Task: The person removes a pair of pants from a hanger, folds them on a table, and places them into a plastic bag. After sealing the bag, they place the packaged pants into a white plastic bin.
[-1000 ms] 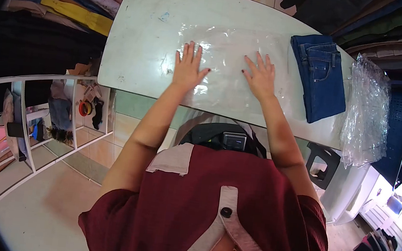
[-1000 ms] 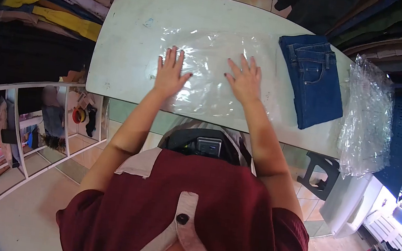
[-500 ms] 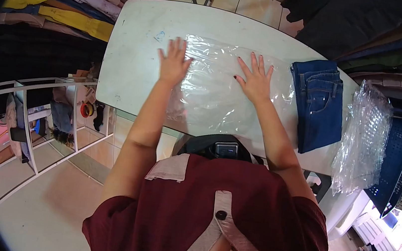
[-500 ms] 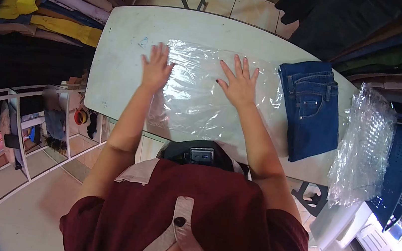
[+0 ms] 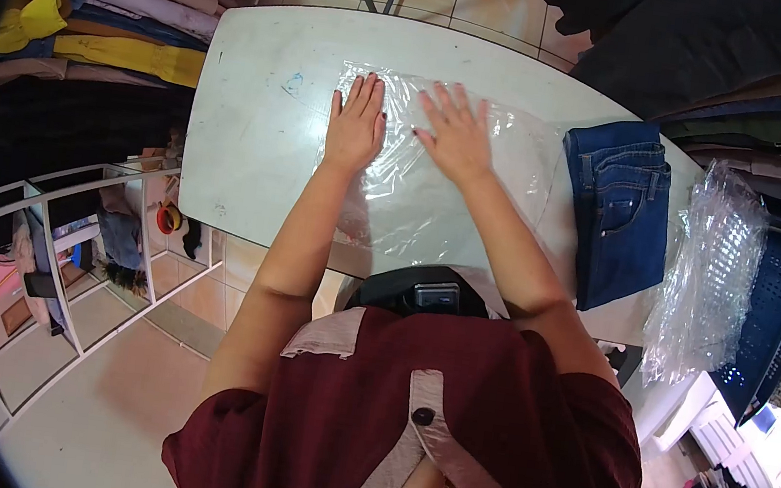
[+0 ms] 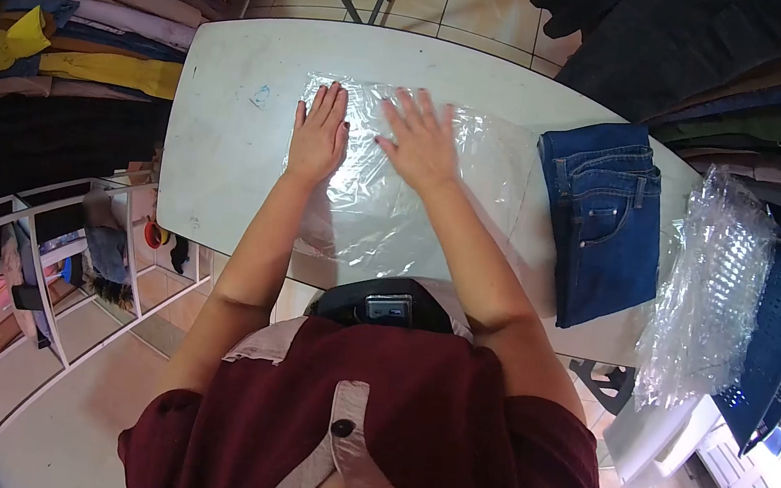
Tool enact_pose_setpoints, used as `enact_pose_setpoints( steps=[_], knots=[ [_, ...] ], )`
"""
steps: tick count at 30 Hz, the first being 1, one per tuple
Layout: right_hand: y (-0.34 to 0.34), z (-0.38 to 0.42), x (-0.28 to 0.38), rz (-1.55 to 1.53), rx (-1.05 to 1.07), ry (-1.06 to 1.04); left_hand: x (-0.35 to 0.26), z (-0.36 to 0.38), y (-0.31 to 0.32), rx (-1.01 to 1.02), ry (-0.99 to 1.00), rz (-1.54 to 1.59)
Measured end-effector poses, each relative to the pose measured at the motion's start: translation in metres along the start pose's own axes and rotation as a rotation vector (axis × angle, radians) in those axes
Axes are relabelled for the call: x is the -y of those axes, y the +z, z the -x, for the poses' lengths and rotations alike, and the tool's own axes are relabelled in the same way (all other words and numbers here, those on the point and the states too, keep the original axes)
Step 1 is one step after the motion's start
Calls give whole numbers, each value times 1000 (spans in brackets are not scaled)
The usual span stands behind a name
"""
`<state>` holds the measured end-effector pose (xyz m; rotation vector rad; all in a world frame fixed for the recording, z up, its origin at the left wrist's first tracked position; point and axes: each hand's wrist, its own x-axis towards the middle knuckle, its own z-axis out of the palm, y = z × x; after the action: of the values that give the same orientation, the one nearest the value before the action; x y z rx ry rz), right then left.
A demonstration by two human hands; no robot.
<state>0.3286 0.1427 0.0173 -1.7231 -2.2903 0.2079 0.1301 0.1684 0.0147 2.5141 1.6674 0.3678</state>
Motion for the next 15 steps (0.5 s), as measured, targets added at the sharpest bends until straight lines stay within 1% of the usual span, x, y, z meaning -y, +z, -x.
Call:
enact_pose_setpoints(
  steps=[1,2,4,5,8,9,10,12,13,15],
  knots=[
    [-6,3,-8,18,-14,108,1,0,0,22,-13,-11],
    [-7,4,-13,19,-15,111,0,0,-1,22,-11,-10],
    [-10,4,-21,228,-63,509,-3,0,2,17,-67,-51],
    [-8,6,-18,231,-60,515,-4,1,3,21,-63,-47],
    [-4,-2,12,36,-7,16,-4,1,7,1,-82,-34],
    [1,-2,16,-6,-3,-4,-2,1,6,-12,-75,-28],
    [3,-1,10,-5,-6,-2,1,3,5,-26,-69,-24],
    [2,2,-14,58,-72,169,10,7,1,-32,-83,-24],
    [-1,7,-32,92,-101,281,16,11,-2,-31,-109,38],
    [-11,19,-54,121,-91,291,30,11,-3,-42,-171,210]
  ],
)
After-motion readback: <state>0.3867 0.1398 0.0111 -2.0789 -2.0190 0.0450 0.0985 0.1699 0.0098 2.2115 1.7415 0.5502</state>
